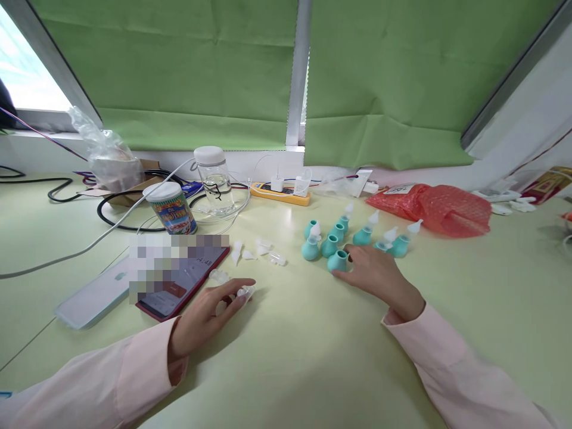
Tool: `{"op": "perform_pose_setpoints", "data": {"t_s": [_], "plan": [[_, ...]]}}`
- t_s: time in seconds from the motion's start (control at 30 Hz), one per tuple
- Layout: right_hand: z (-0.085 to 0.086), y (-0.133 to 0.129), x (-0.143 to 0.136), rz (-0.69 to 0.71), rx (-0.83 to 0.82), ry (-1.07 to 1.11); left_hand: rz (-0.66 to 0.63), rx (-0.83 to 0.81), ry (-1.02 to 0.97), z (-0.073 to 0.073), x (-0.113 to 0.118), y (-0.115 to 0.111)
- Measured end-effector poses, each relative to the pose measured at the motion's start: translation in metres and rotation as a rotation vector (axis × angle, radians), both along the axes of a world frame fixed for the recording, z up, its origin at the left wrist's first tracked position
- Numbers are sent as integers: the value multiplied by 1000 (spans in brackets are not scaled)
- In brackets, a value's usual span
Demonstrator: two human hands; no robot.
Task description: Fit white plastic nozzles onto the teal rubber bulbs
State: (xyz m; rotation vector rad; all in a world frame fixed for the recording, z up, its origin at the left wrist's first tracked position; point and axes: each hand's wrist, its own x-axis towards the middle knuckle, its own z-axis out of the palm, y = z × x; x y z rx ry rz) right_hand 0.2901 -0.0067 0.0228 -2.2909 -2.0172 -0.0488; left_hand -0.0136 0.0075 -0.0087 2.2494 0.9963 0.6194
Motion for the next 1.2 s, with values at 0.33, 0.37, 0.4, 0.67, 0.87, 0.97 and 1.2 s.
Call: {"op": "perform_pose_setpoints", "data": {"t_s": [0.33,0.37,0.4,0.67,0.87,0.97,1.2], "plan": [[5,-24,-46,454,92,853,4,-641,-522,1,4,0],[0,-27,-56,498,73,943,-5,-697,-559,2,4,0],[-5,-31,-66,513,59,999,-10,-734,-585,3,4,0],[-34,-42,-107,515,90,710,-44,-837,-655,-1,3,-1],[-46,-34,-111,662,321,493,19,-755,-624,2,6,-3],[-53,-30,-112,708,397,385,53,-665,-590,4,5,-4],[-53,-27,-118,674,423,451,45,-467,-556,5,5,-8]]}}
